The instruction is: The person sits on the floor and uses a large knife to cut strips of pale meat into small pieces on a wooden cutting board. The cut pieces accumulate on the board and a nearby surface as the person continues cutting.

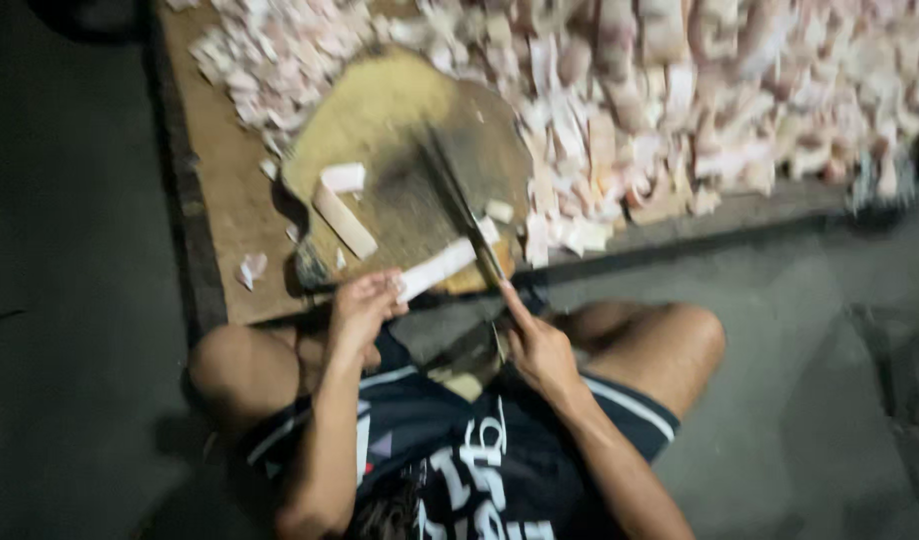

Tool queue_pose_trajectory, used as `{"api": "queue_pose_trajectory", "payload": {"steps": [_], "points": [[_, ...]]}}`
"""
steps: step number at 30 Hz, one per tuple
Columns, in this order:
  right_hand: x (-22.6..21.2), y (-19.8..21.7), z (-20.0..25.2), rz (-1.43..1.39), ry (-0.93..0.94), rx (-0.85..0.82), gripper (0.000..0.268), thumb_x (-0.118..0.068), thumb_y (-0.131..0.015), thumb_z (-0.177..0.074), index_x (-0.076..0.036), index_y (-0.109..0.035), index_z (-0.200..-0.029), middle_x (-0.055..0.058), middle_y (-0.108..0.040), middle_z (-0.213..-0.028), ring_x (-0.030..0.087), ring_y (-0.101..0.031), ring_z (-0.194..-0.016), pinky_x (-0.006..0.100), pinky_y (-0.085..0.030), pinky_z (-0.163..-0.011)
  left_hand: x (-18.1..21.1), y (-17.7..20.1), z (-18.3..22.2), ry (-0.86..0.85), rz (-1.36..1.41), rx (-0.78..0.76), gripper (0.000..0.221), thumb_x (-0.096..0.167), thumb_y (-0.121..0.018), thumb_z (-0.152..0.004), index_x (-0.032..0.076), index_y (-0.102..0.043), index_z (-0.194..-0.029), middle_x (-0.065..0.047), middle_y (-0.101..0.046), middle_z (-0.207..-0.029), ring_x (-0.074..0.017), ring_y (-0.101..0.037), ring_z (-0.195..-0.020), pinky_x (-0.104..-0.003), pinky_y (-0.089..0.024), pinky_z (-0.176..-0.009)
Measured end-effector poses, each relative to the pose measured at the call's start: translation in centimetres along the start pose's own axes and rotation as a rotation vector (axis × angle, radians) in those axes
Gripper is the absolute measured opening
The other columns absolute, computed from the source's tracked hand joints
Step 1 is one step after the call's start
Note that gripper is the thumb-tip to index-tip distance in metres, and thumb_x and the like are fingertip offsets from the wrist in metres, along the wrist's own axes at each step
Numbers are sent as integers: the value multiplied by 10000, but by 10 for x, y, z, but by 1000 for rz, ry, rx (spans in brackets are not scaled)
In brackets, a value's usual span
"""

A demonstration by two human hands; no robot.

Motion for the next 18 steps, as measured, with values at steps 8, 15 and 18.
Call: {"api": "queue_pose_trajectory", "payload": {"steps": [8,15,18], "points": [[-40,73,31,-156,351,275,593,-20,-619,-976,-43,-434,-1539,257,-687,-1118,357,-745,-908,391,-584,-795,1,-38,0,75,-1,-38,247,89,-689,-945,-20,-701,-1166,-69,-752,-986,-129,-721,-803,-262,-605,-679],[-9,17,38,5,253,114,672,-78,-657,-919,-170,-435,-1546,221,-703,-885,400,-702,-756,451,-560,-696,7,-38,14,27,22,2,272,63,-714,-938,-62,-710,-1180,-117,-750,-1004,-157,-714,-823,-264,-614,-671],[19,-13,16,164,8,-55,696,-161,-658,-941,-286,-401,-1576,238,-692,-820,418,-686,-729,485,-543,-709,7,-40,5,28,-3,-4,277,66,-710,-923,-41,-700,-1178,-106,-753,-1008,-144,-728,-835,-256,-619,-667]]}}
Point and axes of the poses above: each hand's wrist, its own z-axis away from the middle knuckle, its own y-axis out of the back of the hand, x = y × z, the point moved 8 cm from there along -z, towards the middle knuckle
